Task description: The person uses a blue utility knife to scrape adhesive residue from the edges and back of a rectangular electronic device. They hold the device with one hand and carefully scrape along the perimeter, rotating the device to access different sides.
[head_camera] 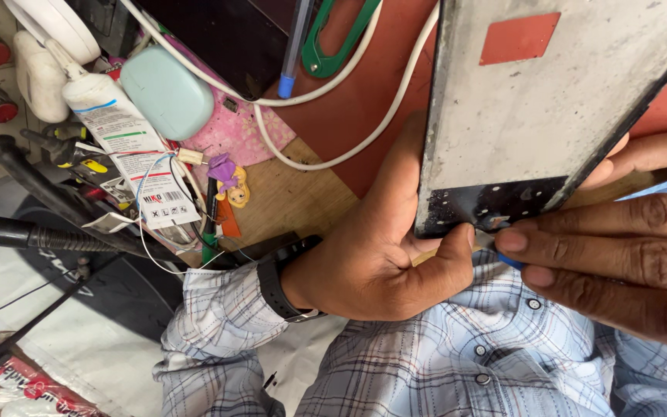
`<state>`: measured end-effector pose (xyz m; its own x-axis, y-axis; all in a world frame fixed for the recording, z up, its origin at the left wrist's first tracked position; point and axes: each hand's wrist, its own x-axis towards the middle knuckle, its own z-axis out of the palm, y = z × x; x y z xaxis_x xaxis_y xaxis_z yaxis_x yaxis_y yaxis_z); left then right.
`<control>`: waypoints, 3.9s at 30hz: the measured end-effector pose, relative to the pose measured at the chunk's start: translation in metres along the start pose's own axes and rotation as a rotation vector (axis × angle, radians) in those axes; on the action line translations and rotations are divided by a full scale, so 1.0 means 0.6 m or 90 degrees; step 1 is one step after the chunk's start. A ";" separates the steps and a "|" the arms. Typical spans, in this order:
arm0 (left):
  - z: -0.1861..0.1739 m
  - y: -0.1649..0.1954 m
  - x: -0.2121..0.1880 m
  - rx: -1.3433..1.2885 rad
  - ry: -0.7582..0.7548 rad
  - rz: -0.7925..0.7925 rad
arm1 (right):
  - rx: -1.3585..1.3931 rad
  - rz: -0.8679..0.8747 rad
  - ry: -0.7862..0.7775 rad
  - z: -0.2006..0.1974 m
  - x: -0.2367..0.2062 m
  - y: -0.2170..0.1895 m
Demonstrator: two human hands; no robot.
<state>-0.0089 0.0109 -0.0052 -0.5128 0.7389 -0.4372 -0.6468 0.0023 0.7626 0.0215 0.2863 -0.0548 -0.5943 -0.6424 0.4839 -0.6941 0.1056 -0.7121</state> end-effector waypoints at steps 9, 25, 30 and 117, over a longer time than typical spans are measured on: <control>0.001 -0.002 -0.001 0.010 0.010 -0.001 | -0.005 0.038 0.016 0.010 -0.023 -0.014; -0.002 -0.001 -0.002 0.001 -0.002 0.006 | 0.019 -0.013 -0.002 0.003 -0.034 0.008; 0.000 -0.003 -0.002 0.019 0.000 0.016 | 0.008 0.016 0.007 -0.001 0.004 -0.007; 0.003 0.024 0.028 -0.226 -0.032 0.028 | 0.222 0.375 0.700 0.208 -0.153 -0.070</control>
<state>-0.0259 0.0247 -0.0005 -0.5218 0.7649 -0.3775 -0.7852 -0.2578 0.5631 0.1557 0.2462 -0.1324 -0.9077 0.4082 0.0976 -0.1726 -0.1512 -0.9733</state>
